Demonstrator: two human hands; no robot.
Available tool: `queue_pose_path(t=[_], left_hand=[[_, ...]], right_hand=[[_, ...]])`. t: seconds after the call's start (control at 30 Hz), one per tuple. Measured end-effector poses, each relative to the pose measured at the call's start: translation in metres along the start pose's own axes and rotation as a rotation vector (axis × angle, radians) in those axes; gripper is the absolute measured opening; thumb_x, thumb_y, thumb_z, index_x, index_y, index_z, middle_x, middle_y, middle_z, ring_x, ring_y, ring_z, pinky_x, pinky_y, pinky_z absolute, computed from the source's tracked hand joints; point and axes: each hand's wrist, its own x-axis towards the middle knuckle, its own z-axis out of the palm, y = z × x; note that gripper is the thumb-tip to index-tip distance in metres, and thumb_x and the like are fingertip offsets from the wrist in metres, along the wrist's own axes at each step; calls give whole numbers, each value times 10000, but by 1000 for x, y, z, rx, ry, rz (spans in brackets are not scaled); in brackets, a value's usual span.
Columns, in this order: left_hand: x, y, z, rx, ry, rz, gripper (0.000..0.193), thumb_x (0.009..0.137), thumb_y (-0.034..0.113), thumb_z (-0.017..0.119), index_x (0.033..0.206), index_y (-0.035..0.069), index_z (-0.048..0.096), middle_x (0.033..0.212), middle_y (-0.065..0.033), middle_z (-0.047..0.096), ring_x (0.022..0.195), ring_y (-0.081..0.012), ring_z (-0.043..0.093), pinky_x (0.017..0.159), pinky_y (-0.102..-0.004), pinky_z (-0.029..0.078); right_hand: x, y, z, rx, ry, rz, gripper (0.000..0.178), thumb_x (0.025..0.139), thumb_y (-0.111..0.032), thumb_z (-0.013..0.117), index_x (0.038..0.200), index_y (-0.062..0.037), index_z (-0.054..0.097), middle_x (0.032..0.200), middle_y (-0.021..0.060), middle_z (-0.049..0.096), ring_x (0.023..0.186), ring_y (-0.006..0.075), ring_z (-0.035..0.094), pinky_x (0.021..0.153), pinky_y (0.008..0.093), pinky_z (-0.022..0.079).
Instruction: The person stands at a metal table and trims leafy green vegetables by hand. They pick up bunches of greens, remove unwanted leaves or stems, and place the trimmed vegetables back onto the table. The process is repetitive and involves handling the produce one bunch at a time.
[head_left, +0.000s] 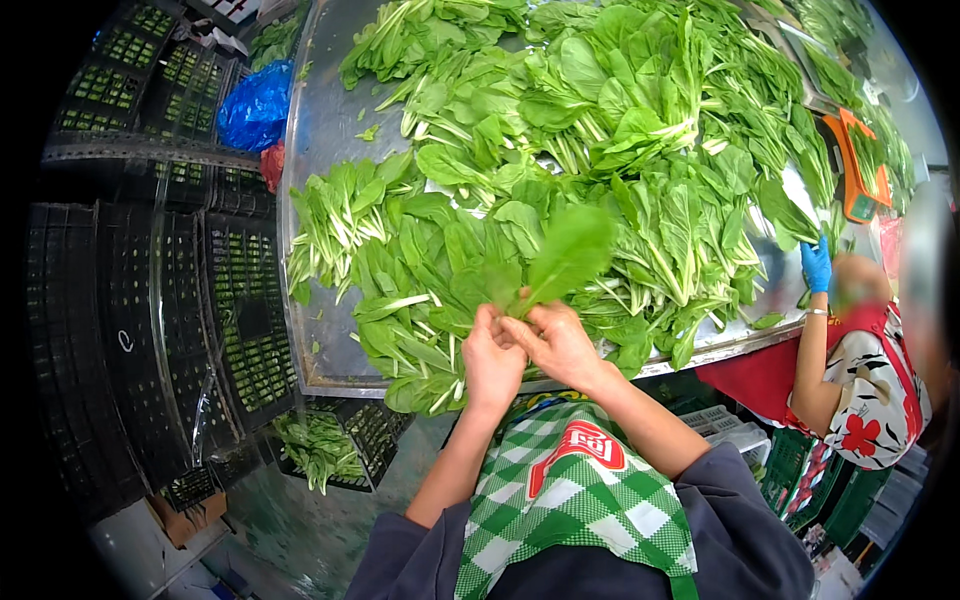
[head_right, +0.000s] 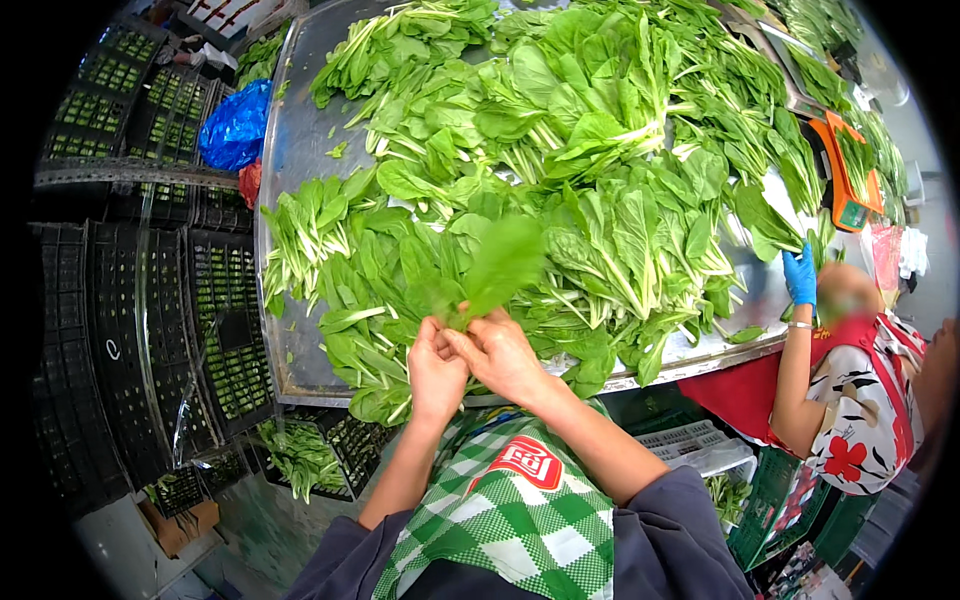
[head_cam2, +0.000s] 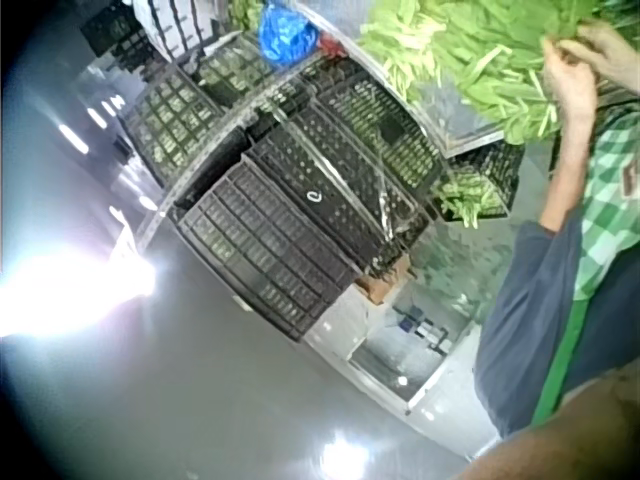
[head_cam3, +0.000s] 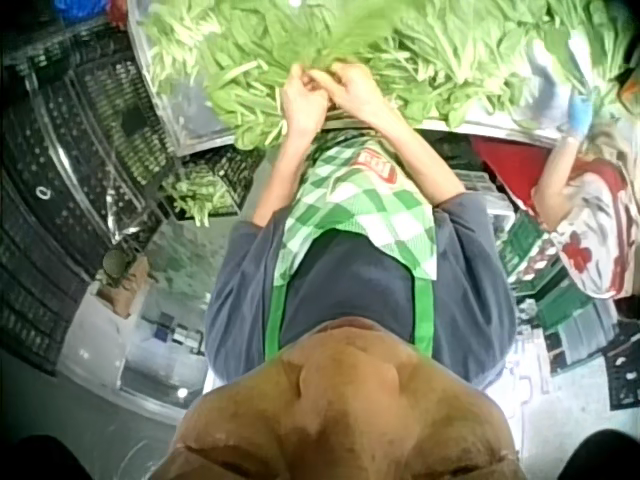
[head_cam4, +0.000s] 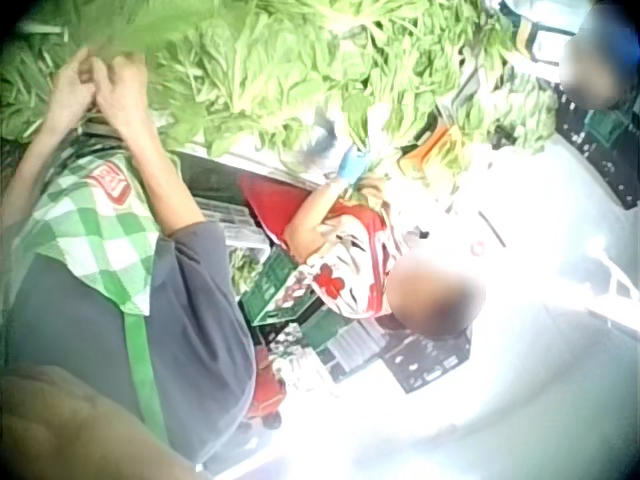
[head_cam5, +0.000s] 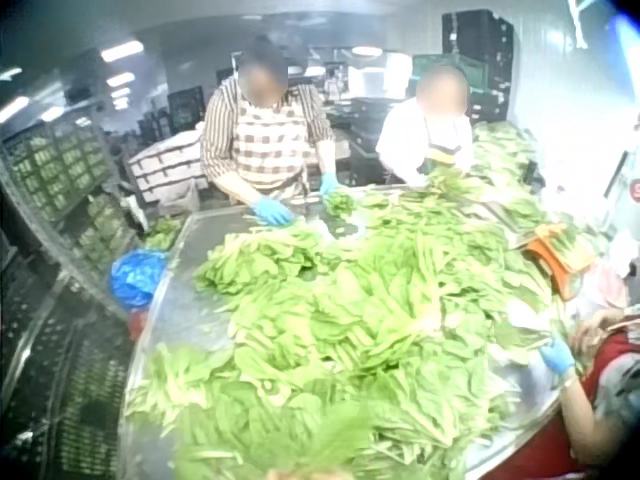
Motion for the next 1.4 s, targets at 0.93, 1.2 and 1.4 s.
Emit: queue_pose_path(t=[0.93,1.2,1.4], left_hand=[[16,-2,33,-709,-262,-451,364,924,295,523,1076,-35,523,992,-141,599,928,-222,578,786,-337,488],[19,-20,37,-708,-163,-403,454,938,293,489,1195,-78,441,1320,-247,406,1272,-312,379,995,-415,421],[12,-16,28,-579,-41,-368,448,957,303,450,1210,-66,433,1317,-245,399,1242,-311,415,975,-409,435]], right_hand=[[-27,57,-49,-192,697,309,354,710,84,606,1053,35,529,881,171,573,704,243,595,622,316,508],[-36,56,-23,-468,219,263,228,783,-164,654,848,-4,504,790,163,570,638,355,600,570,427,489],[-12,77,-2,-562,302,344,281,801,-231,657,910,13,568,803,228,630,691,401,621,591,472,496]])
